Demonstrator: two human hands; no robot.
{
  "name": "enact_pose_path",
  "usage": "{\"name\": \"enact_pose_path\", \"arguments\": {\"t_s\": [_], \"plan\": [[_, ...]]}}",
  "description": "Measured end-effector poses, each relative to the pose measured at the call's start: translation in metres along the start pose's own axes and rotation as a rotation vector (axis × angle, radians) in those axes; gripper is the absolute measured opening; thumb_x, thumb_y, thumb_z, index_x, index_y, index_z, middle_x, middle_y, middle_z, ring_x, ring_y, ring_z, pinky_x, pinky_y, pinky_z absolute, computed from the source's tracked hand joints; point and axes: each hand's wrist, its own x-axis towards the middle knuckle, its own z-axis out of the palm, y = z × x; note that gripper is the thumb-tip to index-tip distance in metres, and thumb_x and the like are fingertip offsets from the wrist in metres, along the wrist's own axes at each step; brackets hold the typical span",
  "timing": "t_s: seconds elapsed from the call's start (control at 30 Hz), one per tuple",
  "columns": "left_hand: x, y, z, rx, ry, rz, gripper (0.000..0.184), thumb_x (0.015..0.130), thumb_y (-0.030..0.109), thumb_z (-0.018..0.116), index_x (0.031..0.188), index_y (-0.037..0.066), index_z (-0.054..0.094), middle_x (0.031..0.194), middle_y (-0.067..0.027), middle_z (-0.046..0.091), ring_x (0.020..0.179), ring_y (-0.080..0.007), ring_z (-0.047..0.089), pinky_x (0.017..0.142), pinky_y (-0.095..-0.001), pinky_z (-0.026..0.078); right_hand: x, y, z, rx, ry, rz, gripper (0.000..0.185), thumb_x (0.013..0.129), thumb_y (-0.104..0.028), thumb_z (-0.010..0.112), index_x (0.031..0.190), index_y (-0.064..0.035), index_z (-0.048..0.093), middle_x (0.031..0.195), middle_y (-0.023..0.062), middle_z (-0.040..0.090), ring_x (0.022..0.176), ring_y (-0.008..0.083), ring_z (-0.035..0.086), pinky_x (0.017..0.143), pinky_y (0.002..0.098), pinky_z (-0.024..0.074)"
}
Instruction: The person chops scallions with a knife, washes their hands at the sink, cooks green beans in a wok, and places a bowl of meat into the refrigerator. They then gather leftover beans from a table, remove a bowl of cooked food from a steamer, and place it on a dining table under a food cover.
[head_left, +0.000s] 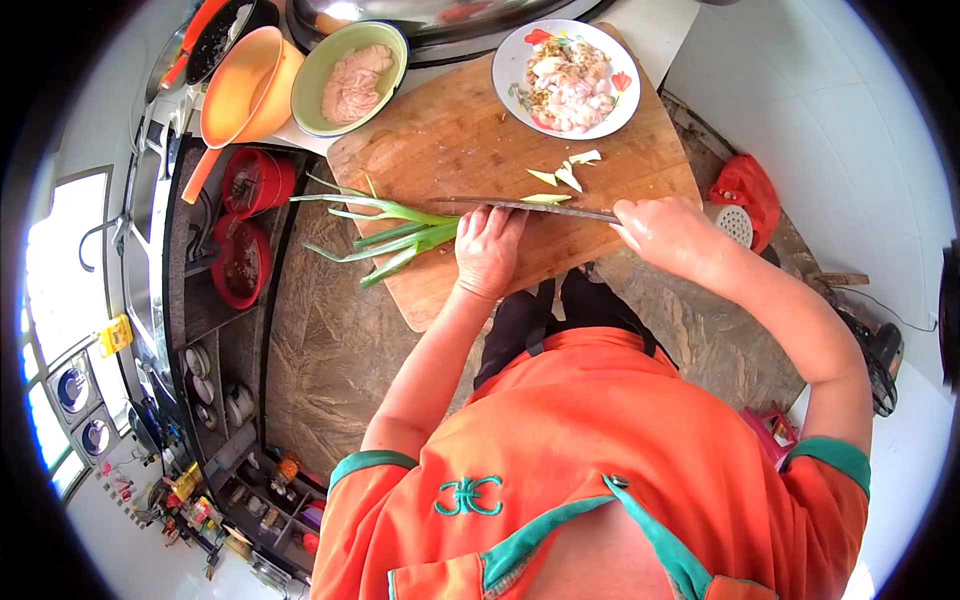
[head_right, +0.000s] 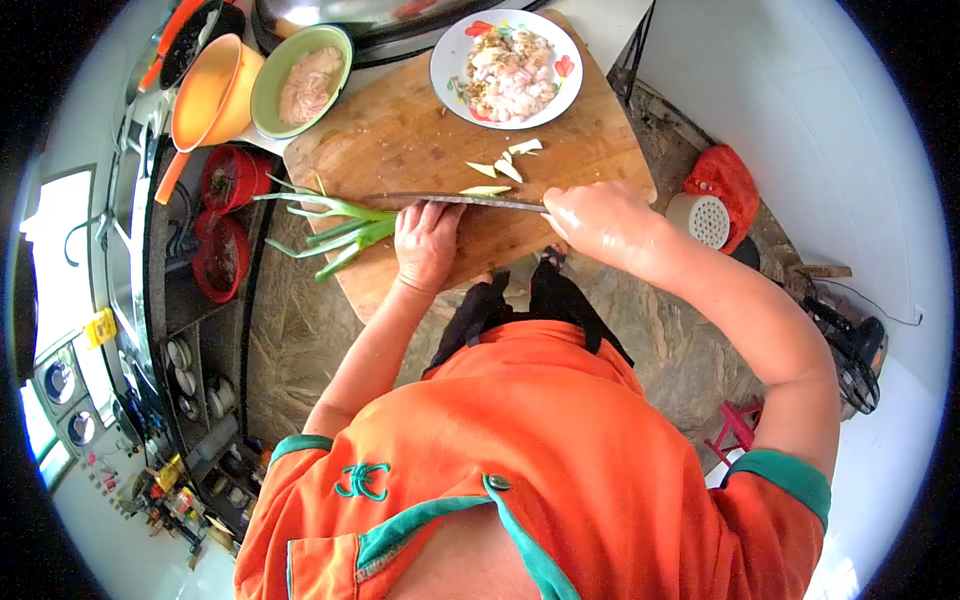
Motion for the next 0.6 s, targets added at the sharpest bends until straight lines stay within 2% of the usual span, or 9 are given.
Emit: {"name": "enact_pose_path", "arguments": {"t_s": [0.07, 0.27, 0.37, 0.4, 0.6], "plan": [[0.001, 0.001, 0.001, -0.002, 0.008, -0.002, 0.026, 0.069, 0.016, 0.050, 0.091, 0.013, 0.062, 0.091, -0.0022, 0.053, 0.082, -0.0205, 0.051, 0.075, -0.0349, 0.042, 0.006, -0.002, 0.002, 0.017, -0.036, 0.024, 0.019, 0.083, -0.020, 0.046, 0.079, -0.0022, 0.051, 0.069, 0.0175, 0.060, 0.068, 0.0350, 0.060, 0.060, 0.0451, 0.0472], [0.002, 0.003, 0.002, -0.021, 0.004, 0.001, 0.026, 0.069, 0.016, 0.050, 0.092, 0.011, 0.062, 0.091, -0.0035, 0.054, 0.083, -0.0212, 0.052, 0.075, -0.0338, 0.042, 0.055, -0.024, 0.023, 0.151, 0.049, -0.028, 0.024, 0.084, -0.025, 0.047, 0.084, -0.0016, 0.051, 0.070, 0.0195, 0.059, 0.068, 0.0380, 0.058, 0.059, 0.0481, 0.0448], [0.001, -0.003, -0.006, -0.080, -0.073, 0.012, 0.027, 0.070, 0.014, 0.049, 0.094, 0.010, 0.060, 0.092, -0.0042, 0.054, 0.084, -0.0226, 0.052, 0.075, -0.0338, 0.042, 0.053, -0.011, 0.031, 0.201, 0.086, -0.015, 0.025, 0.086, -0.025, 0.046, 0.085, -0.0011, 0.052, 0.071, 0.0209, 0.059, 0.068, 0.0388, 0.057, 0.059, 0.0481, 0.0445], [0.001, -0.007, -0.008, -0.074, -0.058, 0.004, 0.027, 0.069, 0.013, 0.050, 0.094, 0.009, 0.060, 0.093, -0.0045, 0.054, 0.085, -0.0229, 0.052, 0.076, -0.0341, 0.042, 0.046, -0.009, 0.025, 0.215, 0.068, 0.006, 0.023, 0.086, -0.022, 0.044, 0.080, -0.0008, 0.053, 0.070, 0.0199, 0.059, 0.067, 0.0375, 0.058, 0.060, 0.0473, 0.0452], [-0.002, -0.015, -0.028, 0.025, -0.031, -0.100, 0.021, 0.069, 0.010, 0.055, 0.089, 0.010, 0.060, 0.096, -0.0034, 0.054, 0.090, -0.0243, 0.051, 0.078, -0.0372, 0.039, 0.013, -0.009, 0.009, 0.100, 0.081, 0.040, 0.022, 0.086, -0.023, 0.045, 0.080, -0.0014, 0.047, 0.066, 0.0194, 0.057, 0.064, 0.0383, 0.057, 0.057, 0.0476, 0.0437]]}}
